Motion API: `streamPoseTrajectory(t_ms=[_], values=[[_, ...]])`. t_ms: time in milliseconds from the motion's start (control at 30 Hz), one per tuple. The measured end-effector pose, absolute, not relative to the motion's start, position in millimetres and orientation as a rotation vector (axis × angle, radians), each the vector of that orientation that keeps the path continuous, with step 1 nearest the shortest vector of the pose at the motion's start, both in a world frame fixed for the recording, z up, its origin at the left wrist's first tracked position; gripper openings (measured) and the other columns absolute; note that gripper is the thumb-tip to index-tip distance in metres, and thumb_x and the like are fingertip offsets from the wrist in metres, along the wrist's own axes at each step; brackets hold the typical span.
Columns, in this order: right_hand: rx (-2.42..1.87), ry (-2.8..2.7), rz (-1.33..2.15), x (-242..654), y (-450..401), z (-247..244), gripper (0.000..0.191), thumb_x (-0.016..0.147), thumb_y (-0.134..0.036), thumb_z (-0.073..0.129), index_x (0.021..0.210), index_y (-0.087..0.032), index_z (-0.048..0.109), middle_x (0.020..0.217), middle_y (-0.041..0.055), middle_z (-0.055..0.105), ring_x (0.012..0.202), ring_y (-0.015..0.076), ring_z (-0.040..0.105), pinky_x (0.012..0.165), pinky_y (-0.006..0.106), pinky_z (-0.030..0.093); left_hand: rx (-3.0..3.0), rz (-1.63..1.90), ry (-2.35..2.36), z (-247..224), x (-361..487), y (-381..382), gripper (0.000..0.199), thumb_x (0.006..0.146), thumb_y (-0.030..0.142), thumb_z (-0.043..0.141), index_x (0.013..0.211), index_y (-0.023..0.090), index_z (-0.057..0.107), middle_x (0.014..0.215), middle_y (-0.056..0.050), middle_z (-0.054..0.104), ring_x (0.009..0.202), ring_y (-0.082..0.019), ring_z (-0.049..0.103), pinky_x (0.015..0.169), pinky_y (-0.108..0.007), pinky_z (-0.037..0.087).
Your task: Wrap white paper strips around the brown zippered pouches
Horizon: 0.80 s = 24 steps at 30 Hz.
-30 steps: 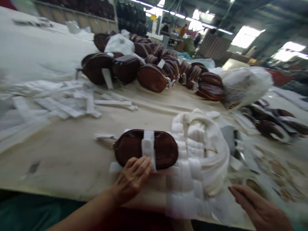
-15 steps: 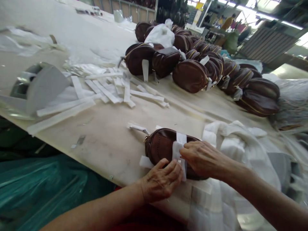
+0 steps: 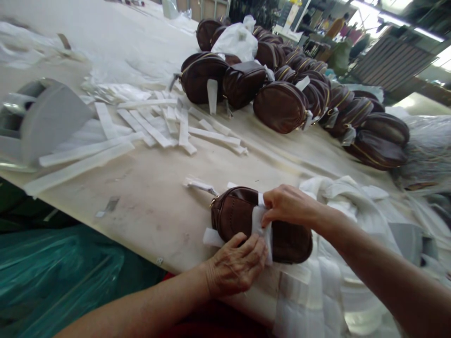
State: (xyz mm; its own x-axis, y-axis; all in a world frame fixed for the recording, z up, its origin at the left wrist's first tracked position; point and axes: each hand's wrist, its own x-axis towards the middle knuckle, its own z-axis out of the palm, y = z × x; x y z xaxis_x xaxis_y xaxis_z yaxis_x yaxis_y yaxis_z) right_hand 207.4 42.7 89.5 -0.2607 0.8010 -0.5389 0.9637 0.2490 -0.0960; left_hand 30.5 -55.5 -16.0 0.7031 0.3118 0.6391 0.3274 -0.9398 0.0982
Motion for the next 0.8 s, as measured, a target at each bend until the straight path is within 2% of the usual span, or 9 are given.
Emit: streamPoseTrajectory(t_ms=[133,200,267,333,400,500,600,733,800], values=[[1.719,2.095,-1.136,236.9,50.7,74.7,0.026,0.068,-0.043,0.070,0.067,-0.017,0.067,0.048,-0.0052,0.050,0.049,0.0103,0.047,0.047,0.022,0.033,-2.883,-1.074,-0.534,-13.8,30.0,-54.5,0.028,0.093,0.009,0.037,0.110,0.006,0.059,0.116,-0.013,0.058,0.112,-0.023,0.051,0.087,-0.036,0.042],[1.903,2.343,-0.962,243.7,34.6,70.2,0.020,0.076,-0.037,0.063,0.072,-0.017,0.067,0.057,-0.0025,0.056,0.055,0.0118,0.051,0.053,0.023,0.039,-2.880,-1.099,-0.534,-12.0,29.9,-53.9,0.028,0.094,0.009,0.035,0.110,0.006,0.058,0.112,-0.013,0.058,0.109,-0.022,0.051,0.085,-0.036,0.043],[2.002,2.724,-0.563,242.1,6.0,66.2,0.018,0.084,-0.028,0.054,0.081,-0.017,0.068,0.072,0.0025,0.063,0.066,0.0140,0.056,0.064,0.026,0.044,-2.876,-1.133,-0.534,-11.2,30.1,-54.0,0.027,0.094,0.009,0.035,0.108,0.005,0.058,0.107,-0.013,0.058,0.105,-0.021,0.052,0.083,-0.035,0.043],[1.828,3.043,-0.255,234.2,-28.1,59.5,0.021,0.087,-0.018,0.047,0.093,-0.018,0.067,0.089,0.0071,0.067,0.083,0.0173,0.059,0.076,0.030,0.046,-2.877,-1.133,-0.532,-12.0,30.6,-54.7,0.025,0.094,0.010,0.038,0.108,0.006,0.057,0.104,-0.013,0.057,0.100,-0.021,0.053,0.081,-0.035,0.044],[1.594,3.186,-0.090,224.0,-59.2,48.8,0.027,0.087,-0.011,0.045,0.105,-0.018,0.065,0.103,0.0084,0.068,0.099,0.0201,0.057,0.087,0.036,0.044,-2.874,-1.122,-0.535,-13.4,31.2,-55.7,0.023,0.093,0.011,0.039,0.106,0.008,0.057,0.101,-0.012,0.056,0.098,-0.021,0.053,0.081,-0.036,0.045],[1.589,3.220,0.028,213.1,-89.4,33.6,0.037,0.085,-0.005,0.043,0.115,-0.018,0.060,0.112,0.0068,0.067,0.110,0.0213,0.052,0.100,0.043,0.034,-2.873,-1.144,-0.541,-13.5,31.5,-56.6,0.022,0.093,0.011,0.037,0.101,0.009,0.057,0.098,-0.011,0.057,0.098,-0.020,0.052,0.084,-0.036,0.045],[1.697,3.234,-0.196,214.4,-97.6,35.6,0.042,0.081,-0.001,0.041,0.113,-0.019,0.061,0.108,0.0052,0.069,0.109,0.0197,0.054,0.103,0.043,0.032,-2.866,-1.185,-0.500,-11.5,30.8,-56.7,0.021,0.093,0.009,0.036,0.100,0.006,0.056,0.097,-0.011,0.058,0.098,-0.020,0.052,0.085,-0.036,0.046],[1.733,3.059,-0.807,230.7,-78.7,62.6,0.029,0.076,-0.002,0.044,0.081,-0.021,0.067,0.082,0.0013,0.069,0.087,0.0154,0.060,0.094,0.036,0.040,-2.862,-1.192,-0.457,-10.8,30.2,-58.3,0.021,0.092,0.008,0.038,0.101,0.010,0.056,0.098,-0.010,0.059,0.097,-0.020,0.052,0.085,-0.037,0.045],[2.049,2.751,-0.870,240.3,-58.6,74.0,0.027,0.078,-0.006,0.045,0.086,-0.019,0.067,0.096,0.0051,0.068,0.098,0.0170,0.058,0.096,0.037,0.038,-2.859,-1.202,-0.462,-12.0,30.7,-59.5,0.023,0.091,0.007,0.038,0.102,0.011,0.058,0.099,-0.009,0.059,0.098,-0.020,0.052,0.089,-0.038,0.043]])
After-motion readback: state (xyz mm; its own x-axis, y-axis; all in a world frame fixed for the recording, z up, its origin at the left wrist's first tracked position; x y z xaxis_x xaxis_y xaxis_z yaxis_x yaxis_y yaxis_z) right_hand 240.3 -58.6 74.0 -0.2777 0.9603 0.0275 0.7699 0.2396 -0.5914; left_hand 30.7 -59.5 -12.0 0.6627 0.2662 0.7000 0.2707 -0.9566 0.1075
